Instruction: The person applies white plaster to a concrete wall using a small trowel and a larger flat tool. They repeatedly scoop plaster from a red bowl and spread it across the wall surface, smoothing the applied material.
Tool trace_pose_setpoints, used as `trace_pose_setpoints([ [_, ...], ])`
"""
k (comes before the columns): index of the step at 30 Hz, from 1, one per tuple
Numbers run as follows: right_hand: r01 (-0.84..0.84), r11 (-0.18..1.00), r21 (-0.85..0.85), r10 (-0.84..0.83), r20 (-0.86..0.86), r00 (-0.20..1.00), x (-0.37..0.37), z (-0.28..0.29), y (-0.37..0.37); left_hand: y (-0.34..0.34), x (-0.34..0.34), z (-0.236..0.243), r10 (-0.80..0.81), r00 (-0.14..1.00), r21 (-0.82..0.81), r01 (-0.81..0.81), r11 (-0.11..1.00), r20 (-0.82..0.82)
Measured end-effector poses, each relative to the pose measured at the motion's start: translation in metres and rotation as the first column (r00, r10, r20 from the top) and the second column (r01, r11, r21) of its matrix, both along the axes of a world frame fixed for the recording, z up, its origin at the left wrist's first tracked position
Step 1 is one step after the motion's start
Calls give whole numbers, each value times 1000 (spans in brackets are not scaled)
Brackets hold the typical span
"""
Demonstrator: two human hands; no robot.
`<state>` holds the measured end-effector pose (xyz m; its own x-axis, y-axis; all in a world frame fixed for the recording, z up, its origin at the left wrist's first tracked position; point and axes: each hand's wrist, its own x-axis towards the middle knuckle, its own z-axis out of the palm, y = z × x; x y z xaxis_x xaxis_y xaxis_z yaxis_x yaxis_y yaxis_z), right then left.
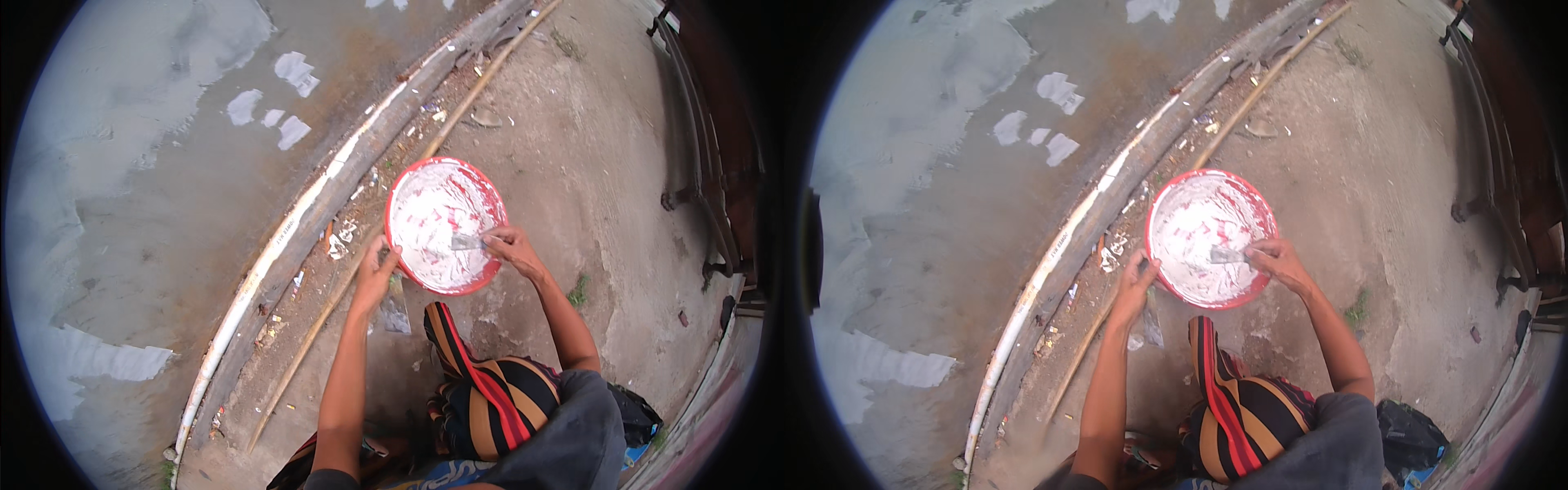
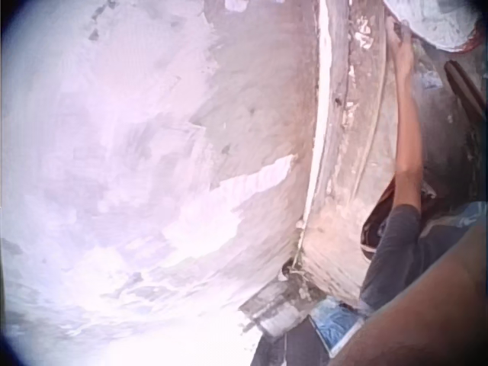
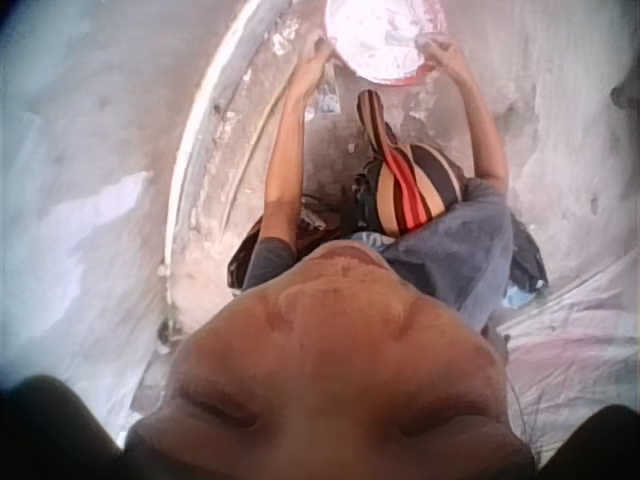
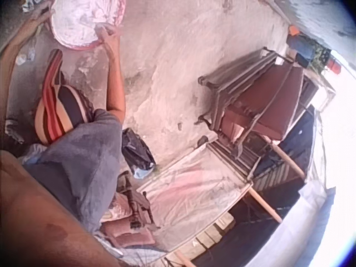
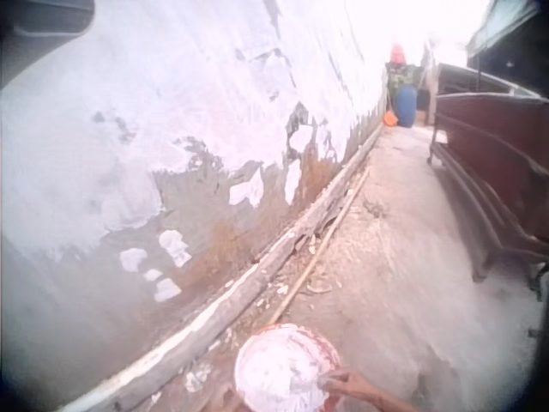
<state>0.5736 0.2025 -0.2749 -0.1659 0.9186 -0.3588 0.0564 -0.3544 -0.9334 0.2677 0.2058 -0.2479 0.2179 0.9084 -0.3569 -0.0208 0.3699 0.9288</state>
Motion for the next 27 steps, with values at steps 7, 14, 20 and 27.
trace_pose_setpoints([
  [7,221,968,119,-172,-326,930,13,35,17,-19,42,-59,31,992,-61,-24,998,125],
  [14,280,929,240,-90,-589,803,-46,110,89,-42,20,-76,-2,1000,-266,-6,964,-28],
  [20,235,955,181,62,-895,441,-159,157,206,-63,-68,-40,153,981,-458,-192,868,-121],
  [27,283,946,157,6,-882,471,-227,146,284,-95,-95,-25,159,975,-497,-215,841,-153],
])
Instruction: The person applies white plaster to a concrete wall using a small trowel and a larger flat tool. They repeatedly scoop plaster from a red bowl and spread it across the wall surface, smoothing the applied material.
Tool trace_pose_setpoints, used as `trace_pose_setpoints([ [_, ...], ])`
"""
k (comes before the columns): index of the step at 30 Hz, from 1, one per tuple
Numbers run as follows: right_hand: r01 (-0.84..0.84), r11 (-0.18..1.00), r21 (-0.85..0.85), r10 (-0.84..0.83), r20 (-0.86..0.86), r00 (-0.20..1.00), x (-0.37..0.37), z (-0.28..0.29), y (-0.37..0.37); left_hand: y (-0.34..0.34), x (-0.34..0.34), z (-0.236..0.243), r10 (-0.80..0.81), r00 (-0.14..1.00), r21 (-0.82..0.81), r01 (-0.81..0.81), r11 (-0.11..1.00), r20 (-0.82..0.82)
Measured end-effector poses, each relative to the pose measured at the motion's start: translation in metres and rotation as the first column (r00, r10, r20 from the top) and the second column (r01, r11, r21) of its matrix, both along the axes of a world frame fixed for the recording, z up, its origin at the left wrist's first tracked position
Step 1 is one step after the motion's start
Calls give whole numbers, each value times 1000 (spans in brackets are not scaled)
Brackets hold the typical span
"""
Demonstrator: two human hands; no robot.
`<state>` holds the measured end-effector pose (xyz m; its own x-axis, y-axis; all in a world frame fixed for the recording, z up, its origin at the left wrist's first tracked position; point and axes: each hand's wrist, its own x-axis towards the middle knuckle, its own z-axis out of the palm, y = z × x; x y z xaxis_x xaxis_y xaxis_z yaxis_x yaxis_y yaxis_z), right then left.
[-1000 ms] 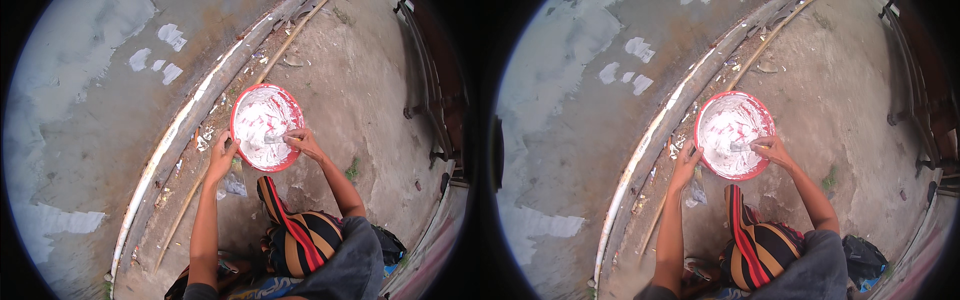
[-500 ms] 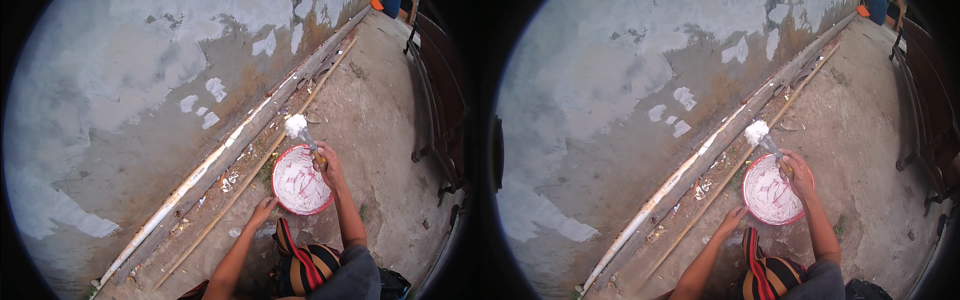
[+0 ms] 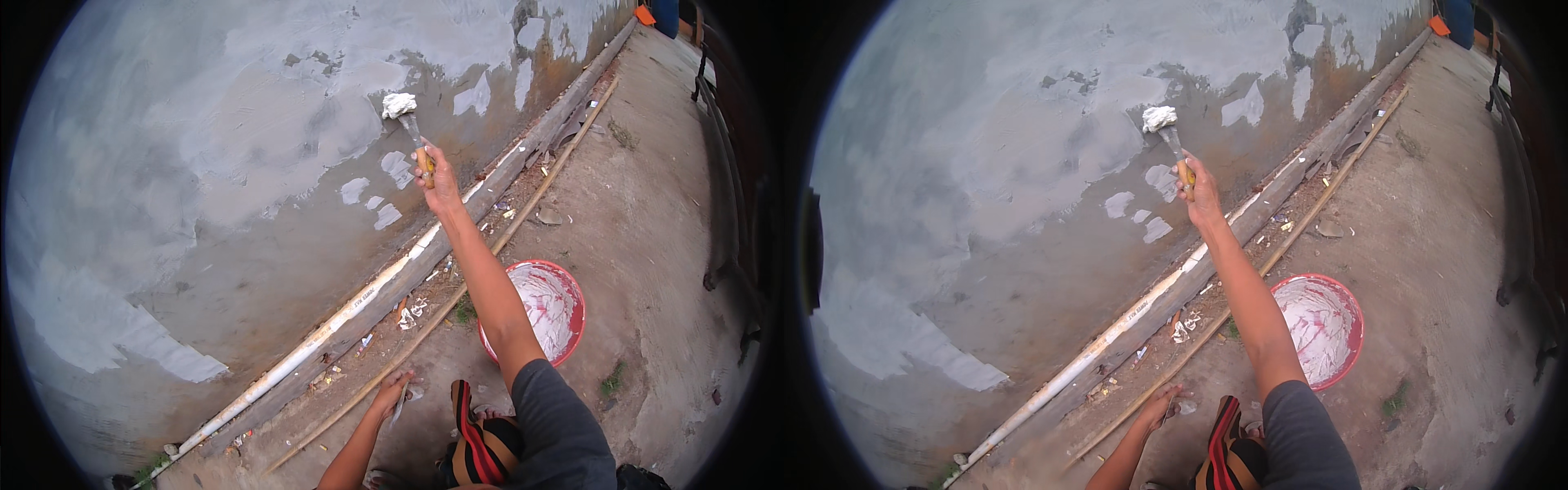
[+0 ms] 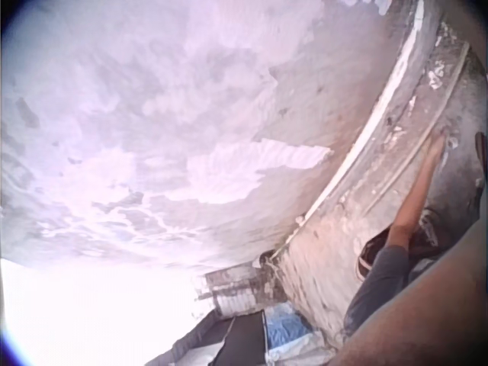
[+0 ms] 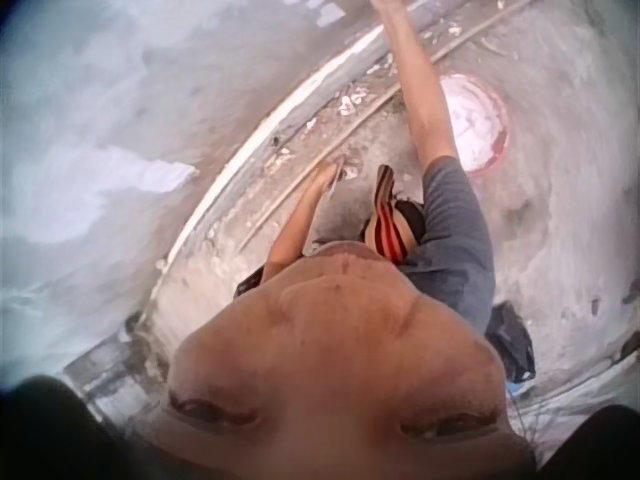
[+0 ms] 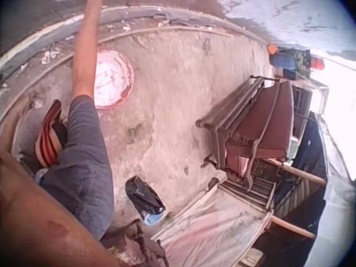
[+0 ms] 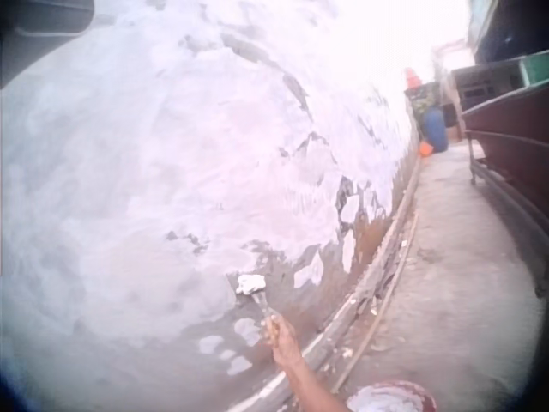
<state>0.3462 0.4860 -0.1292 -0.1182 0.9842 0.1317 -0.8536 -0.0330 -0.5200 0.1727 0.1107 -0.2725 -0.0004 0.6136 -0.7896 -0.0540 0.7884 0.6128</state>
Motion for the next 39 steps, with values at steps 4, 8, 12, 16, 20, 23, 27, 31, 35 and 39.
trace_pose_setpoints([
  [4,324,945,41,-323,250,913,9,-2,-3,-18,5,-13,17,999,15,-18,1000,36],
  [8,640,673,371,-734,440,517,7,-6,0,-17,8,-16,23,998,27,-25,999,66],
  [12,616,476,628,-831,551,80,-22,-7,-11,-17,6,-28,40,993,49,-46,998,109],
  [16,579,430,693,-871,487,64,-68,-7,-16,-11,10,-15,13,995,58,-19,998,103],
  [20,614,445,651,-861,499,96,-96,-4,-21,-12,8,-16,-14,994,105,3,994,112],
  [23,598,509,619,-838,515,180,-116,-5,-36,-16,10,-19,-35,991,141,16,990,133],
  [27,436,694,573,-718,593,364,-116,-18,-76,-22,14,-34,-83,987,170,60,984,137],
  [31,341,844,414,-535,620,574,-72,-18,-108,-19,14,-21,-109,981,154,84,985,161],
  [35,336,904,266,-426,486,763,-33,-14,-104,-21,9,-16,-88,988,146,69,987,126],
  [39,358,917,177,-399,403,824,-6,-16,-71,-27,2,-12,-39,989,162,16,987,142],
])
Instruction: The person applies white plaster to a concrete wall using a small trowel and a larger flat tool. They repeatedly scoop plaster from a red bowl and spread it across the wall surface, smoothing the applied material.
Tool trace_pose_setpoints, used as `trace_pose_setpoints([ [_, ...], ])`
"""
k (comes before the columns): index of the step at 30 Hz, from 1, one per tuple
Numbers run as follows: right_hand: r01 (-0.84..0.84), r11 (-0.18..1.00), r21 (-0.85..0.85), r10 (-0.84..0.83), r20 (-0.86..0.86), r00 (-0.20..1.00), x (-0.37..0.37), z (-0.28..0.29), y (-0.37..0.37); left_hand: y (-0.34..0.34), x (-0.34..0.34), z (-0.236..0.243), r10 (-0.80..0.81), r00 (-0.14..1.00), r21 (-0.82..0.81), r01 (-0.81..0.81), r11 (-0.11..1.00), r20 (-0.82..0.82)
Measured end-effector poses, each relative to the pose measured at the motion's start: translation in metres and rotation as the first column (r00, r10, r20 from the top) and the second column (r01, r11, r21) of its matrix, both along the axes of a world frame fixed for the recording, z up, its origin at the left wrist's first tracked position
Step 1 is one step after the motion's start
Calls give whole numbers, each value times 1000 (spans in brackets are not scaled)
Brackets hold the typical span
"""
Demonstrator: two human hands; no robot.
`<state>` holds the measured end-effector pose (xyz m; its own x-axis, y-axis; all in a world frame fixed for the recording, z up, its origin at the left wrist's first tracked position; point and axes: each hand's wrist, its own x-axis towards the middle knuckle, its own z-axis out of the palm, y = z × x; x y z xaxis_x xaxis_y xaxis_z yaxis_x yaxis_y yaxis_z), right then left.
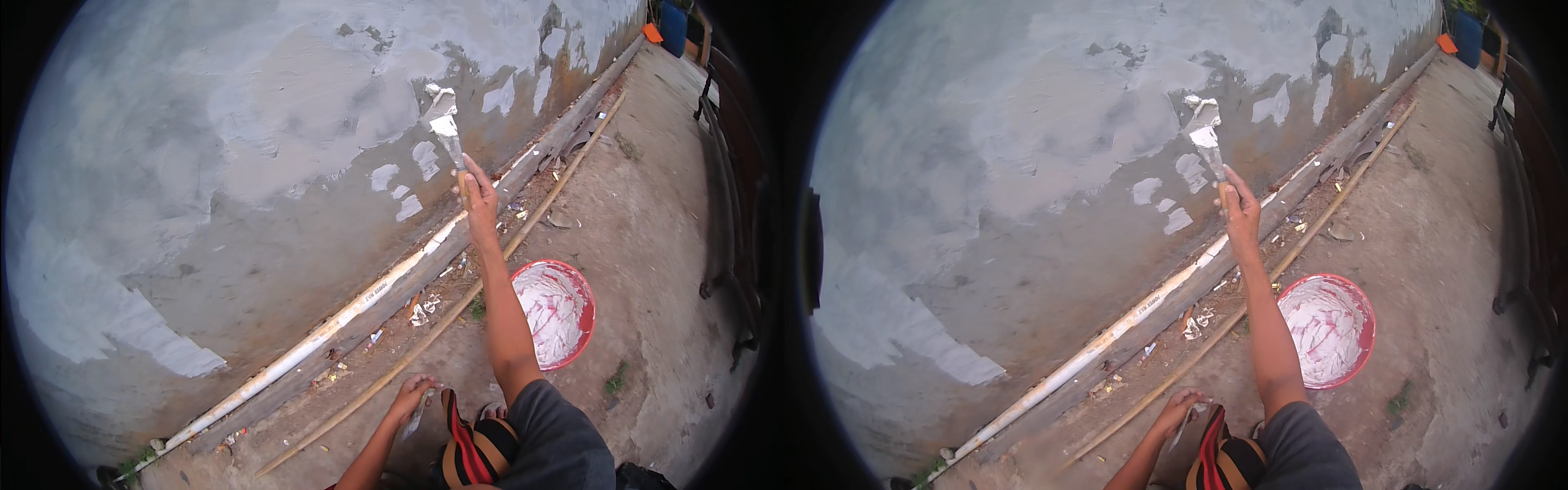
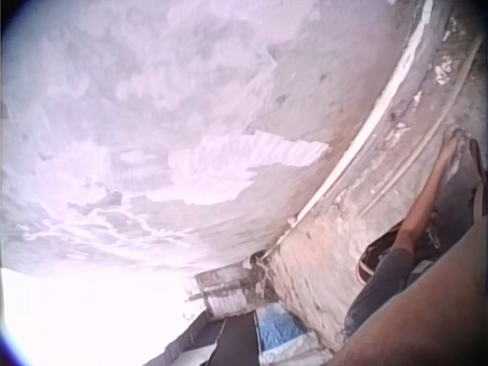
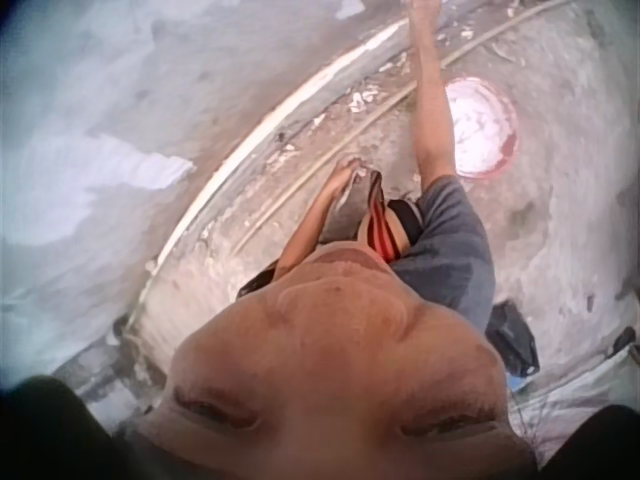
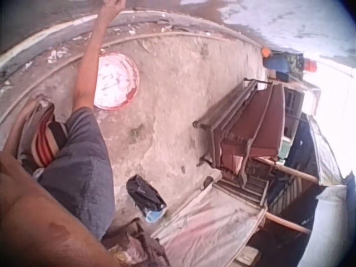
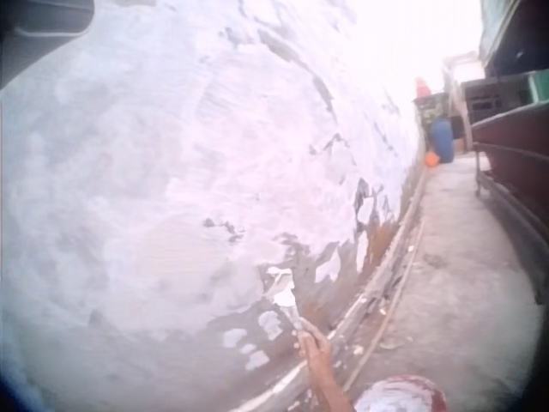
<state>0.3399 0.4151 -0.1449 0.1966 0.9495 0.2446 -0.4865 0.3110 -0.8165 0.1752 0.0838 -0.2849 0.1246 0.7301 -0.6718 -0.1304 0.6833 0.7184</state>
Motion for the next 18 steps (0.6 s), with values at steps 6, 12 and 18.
trace_pose_setpoints([
  [6,-65,998,12,65,3,998,26,-4,17,0,-3,2,98,994,-76,-102,992,-55],
  [12,-222,975,10,218,-239,946,38,9,44,-12,-33,-36,376,887,-309,-291,905,267],
  [18,-29,999,25,18,365,931,121,48,-59,-60,-29,-75,712,584,-695,-322,644,389],
])
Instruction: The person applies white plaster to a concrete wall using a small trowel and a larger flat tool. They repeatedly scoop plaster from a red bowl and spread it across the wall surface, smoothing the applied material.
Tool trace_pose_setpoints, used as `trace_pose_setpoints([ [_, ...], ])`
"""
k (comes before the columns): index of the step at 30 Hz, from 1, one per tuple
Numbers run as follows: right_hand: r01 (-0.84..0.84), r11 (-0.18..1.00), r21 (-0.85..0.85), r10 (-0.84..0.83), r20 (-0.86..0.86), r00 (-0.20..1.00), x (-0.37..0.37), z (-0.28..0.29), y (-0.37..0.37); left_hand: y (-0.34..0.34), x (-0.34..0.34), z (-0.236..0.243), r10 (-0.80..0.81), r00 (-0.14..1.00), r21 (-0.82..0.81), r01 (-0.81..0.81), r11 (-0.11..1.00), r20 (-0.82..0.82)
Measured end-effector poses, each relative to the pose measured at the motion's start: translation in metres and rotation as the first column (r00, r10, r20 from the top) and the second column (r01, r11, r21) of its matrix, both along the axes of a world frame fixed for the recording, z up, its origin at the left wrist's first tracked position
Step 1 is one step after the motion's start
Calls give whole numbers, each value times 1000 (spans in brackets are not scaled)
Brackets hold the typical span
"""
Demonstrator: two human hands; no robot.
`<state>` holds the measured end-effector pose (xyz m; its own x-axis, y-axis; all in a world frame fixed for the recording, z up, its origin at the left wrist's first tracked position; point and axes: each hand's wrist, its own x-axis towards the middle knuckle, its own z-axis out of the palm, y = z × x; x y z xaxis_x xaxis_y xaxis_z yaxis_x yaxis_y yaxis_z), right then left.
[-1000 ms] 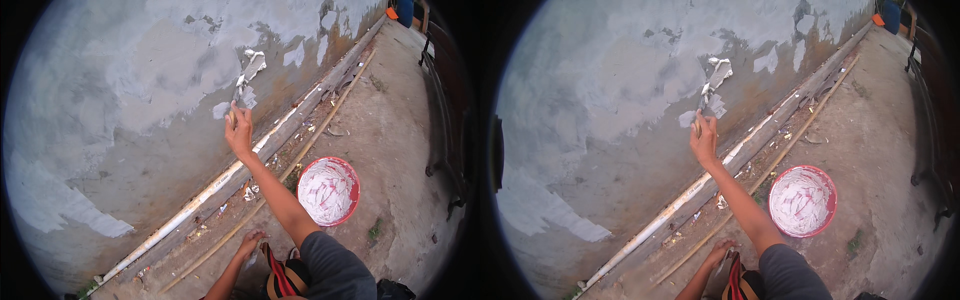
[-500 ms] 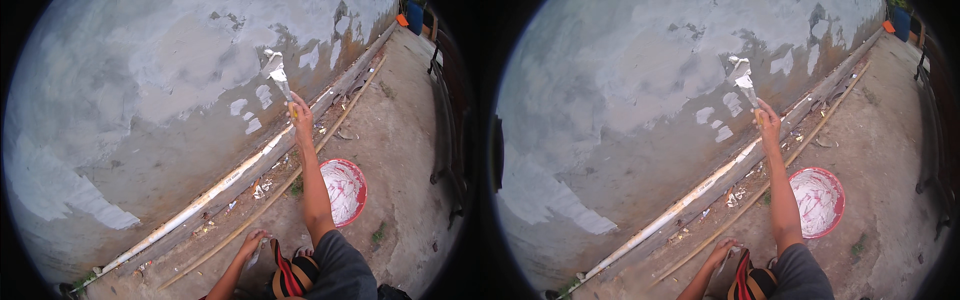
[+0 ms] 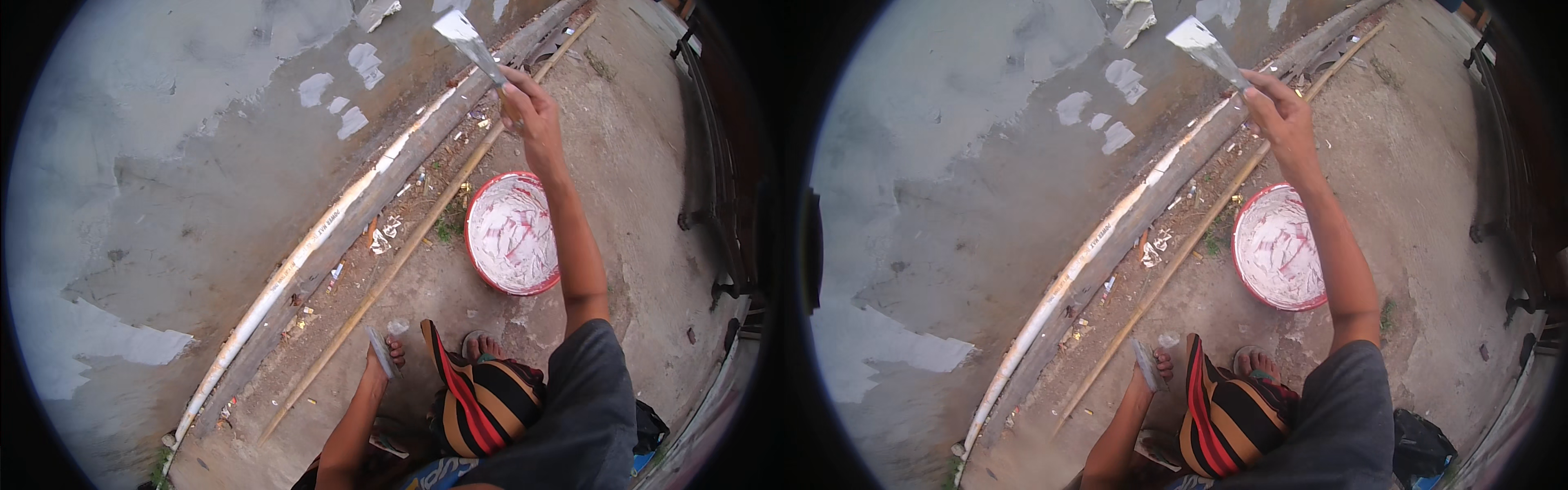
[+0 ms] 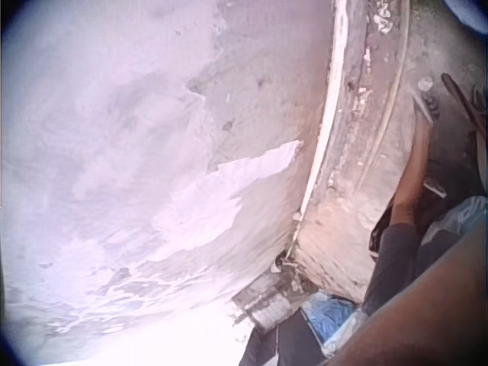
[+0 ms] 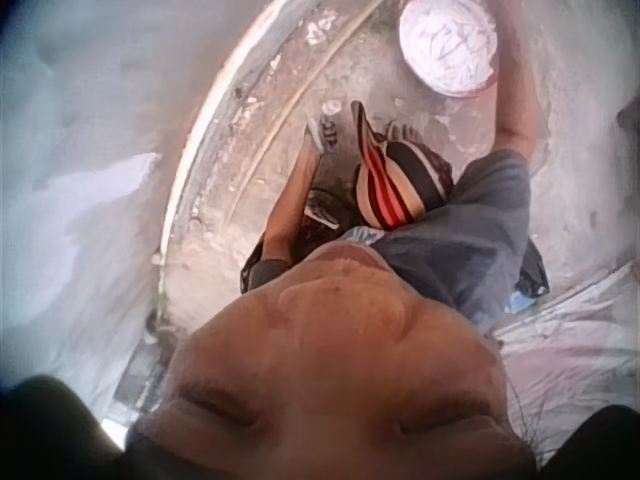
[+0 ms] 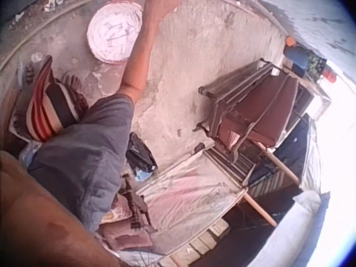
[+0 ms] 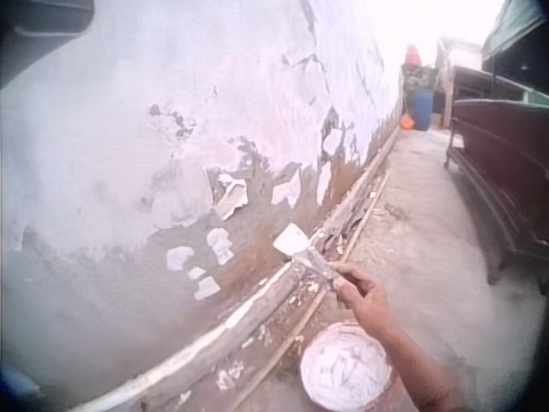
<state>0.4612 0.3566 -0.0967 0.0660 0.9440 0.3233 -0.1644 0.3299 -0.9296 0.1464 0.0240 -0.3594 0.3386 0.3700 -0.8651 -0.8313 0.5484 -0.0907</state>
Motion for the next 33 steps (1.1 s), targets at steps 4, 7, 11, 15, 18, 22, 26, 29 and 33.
trace_pose_setpoints([
  [4,299,890,346,-457,666,590,74,-22,-124,-8,14,2,-50,998,-32,49,998,-43],
  [7,252,855,453,-510,823,250,96,-75,-185,3,22,4,-48,999,75,49,996,-17],
  [11,302,938,168,-201,976,80,111,-134,-222,24,27,2,-75,997,257,76,963,-11],
  [15,343,938,58,-117,981,155,112,-125,-213,31,28,-5,-187,982,517,143,844,34],
  [18,371,911,-181,153,983,105,147,-128,-191,59,55,29,-336,888,528,458,715,-316],
  [22,290,847,-445,466,885,-5,172,-119,-134,121,85,66,-398,552,417,826,379,-732],
  [26,173,801,-573,591,803,-78,180,-137,-109,158,121,73,-362,370,348,929,127,-856],
  [29,194,774,-603,619,785,-28,179,-152,-111,172,138,76,-435,378,365,924,117,-817],
  [33,167,768,-618,624,781,20,180,-156,-117,168,155,75,-407,364,339,931,135,-838],
])
